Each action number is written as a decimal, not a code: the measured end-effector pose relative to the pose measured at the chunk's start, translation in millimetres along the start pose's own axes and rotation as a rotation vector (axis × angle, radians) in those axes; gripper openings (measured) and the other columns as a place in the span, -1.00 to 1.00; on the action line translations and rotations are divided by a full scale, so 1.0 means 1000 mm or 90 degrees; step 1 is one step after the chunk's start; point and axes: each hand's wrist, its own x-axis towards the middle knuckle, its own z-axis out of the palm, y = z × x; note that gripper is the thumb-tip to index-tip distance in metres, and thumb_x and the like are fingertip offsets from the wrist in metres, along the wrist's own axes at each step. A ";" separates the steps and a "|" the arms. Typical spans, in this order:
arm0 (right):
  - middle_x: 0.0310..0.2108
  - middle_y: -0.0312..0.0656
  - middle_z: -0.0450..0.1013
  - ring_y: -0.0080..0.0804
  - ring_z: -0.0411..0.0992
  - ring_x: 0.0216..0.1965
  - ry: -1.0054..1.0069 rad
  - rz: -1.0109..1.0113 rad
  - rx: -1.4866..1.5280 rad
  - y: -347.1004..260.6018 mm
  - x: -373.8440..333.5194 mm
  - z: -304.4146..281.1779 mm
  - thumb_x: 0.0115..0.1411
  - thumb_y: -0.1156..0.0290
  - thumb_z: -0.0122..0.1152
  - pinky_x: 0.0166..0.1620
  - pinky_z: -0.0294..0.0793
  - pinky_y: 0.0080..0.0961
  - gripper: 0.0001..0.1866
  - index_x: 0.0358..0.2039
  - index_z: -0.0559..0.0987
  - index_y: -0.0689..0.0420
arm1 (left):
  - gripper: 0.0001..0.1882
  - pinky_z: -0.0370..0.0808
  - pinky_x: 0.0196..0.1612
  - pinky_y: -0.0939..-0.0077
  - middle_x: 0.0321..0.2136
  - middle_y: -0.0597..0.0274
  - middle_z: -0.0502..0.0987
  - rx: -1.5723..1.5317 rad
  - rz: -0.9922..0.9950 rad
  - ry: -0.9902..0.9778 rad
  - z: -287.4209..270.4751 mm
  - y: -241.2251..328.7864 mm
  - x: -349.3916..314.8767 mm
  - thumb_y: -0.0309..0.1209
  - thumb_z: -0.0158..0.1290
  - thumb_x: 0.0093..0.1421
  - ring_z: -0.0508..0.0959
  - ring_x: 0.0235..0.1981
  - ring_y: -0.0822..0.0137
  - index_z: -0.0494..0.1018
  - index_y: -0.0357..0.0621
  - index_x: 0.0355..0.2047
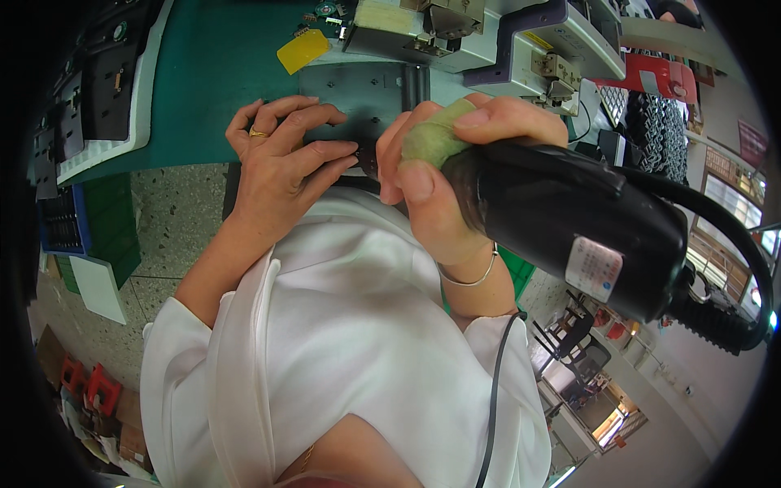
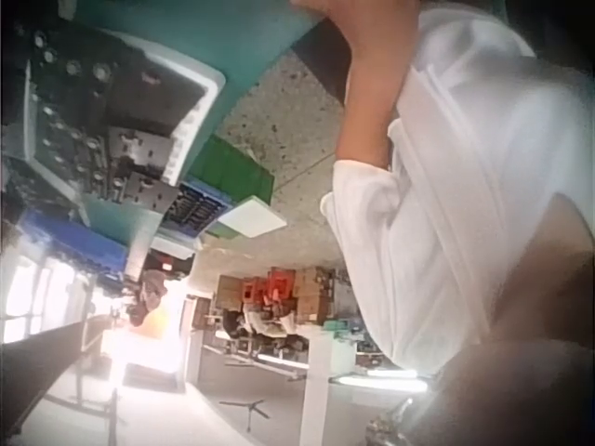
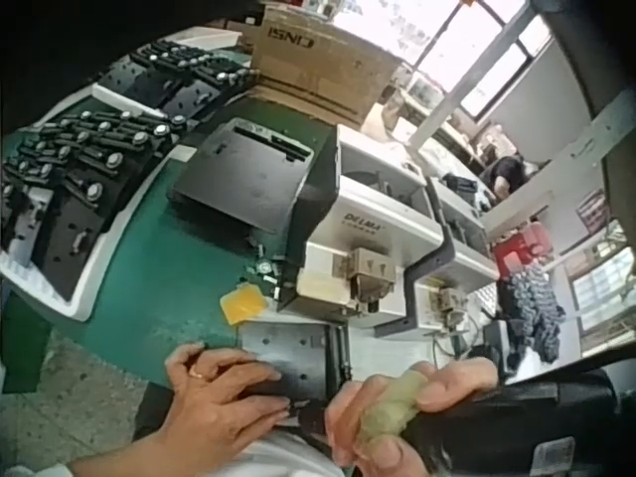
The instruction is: The person fastens screws into black plastic housings using an electric screwdriver at a factory workbench.
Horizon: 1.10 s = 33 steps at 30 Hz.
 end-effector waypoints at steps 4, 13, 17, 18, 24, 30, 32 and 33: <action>-0.42 -0.21 0.34 -0.39 0.32 -0.68 -0.045 -0.025 0.020 -0.004 0.003 0.000 0.23 0.43 0.21 -0.56 0.31 -0.39 -0.60 0.01 0.27 0.02 | -0.83 0.00 0.21 0.13 -0.12 0.52 0.55 -0.009 -0.001 0.001 0.001 0.002 0.001 -0.36 0.33 -0.08 0.43 0.07 0.35 0.63 0.16 -0.42; -0.40 -0.21 0.34 -0.39 0.32 -0.68 -0.044 -0.017 0.017 -0.004 0.002 -0.002 0.23 0.44 0.20 -0.56 0.31 -0.38 -0.60 0.02 0.27 0.02 | -0.83 -0.01 0.21 0.13 -0.12 0.52 0.56 -0.017 0.000 0.005 0.003 0.003 -0.001 -0.36 0.33 -0.07 0.43 0.07 0.35 0.63 0.15 -0.41; -0.67 -0.25 0.27 -0.44 0.29 -0.75 0.077 -0.001 0.006 -0.001 0.001 0.006 0.15 0.40 0.36 -0.64 0.34 -0.50 -0.46 -0.05 0.16 -0.02 | -0.85 0.00 0.20 0.15 -0.13 0.51 0.56 -0.006 -0.004 0.006 0.004 0.002 -0.002 -0.35 0.33 -0.05 0.44 0.06 0.36 0.63 0.13 -0.42; -0.67 -0.25 0.27 -0.44 0.29 -0.75 0.077 -0.001 0.007 -0.001 0.001 0.008 0.15 0.40 0.36 -0.64 0.34 -0.50 -0.46 -0.05 0.16 -0.02 | -0.85 0.00 0.20 0.15 -0.13 0.51 0.56 -0.006 -0.004 0.006 0.003 0.002 -0.001 -0.35 0.33 -0.05 0.44 0.06 0.36 0.63 0.13 -0.42; -0.60 -0.22 0.28 -0.40 0.29 -0.75 0.141 0.012 0.052 -0.006 0.000 0.010 0.15 0.40 0.38 -0.65 0.32 -0.49 -0.44 -0.03 0.16 -0.05 | -0.85 -0.01 0.21 0.16 -0.15 0.51 0.57 -0.034 -0.018 0.011 0.002 0.004 0.000 -0.35 0.34 -0.05 0.45 0.05 0.36 0.63 0.11 -0.42; -0.63 -0.23 0.27 -0.40 0.29 -0.75 0.101 -0.014 0.051 -0.003 0.000 0.011 0.15 0.44 0.36 -0.66 0.32 -0.50 -0.47 -0.04 0.17 -0.04 | -0.86 0.00 0.21 0.17 -0.17 0.52 0.58 -0.038 -0.015 0.014 0.003 0.005 -0.001 -0.37 0.34 -0.05 0.46 0.04 0.36 0.64 0.13 -0.43; -0.64 -0.24 0.26 -0.41 0.30 -0.74 0.104 -0.001 0.040 -0.003 0.000 0.011 0.16 0.44 0.34 -0.65 0.33 -0.50 -0.48 -0.04 0.17 -0.02 | -0.85 0.02 0.21 0.18 -0.17 0.52 0.58 -0.037 -0.014 0.015 0.003 0.004 -0.002 -0.38 0.34 -0.06 0.46 0.04 0.35 0.64 0.13 -0.42; -0.64 -0.24 0.26 -0.41 0.30 -0.74 0.104 -0.001 0.040 -0.002 0.000 0.009 0.16 0.44 0.34 -0.65 0.33 -0.50 -0.48 -0.04 0.17 -0.02 | -0.85 0.02 0.21 0.18 -0.17 0.52 0.58 -0.037 -0.014 0.015 0.003 0.003 -0.003 -0.38 0.34 -0.06 0.46 0.04 0.35 0.64 0.13 -0.42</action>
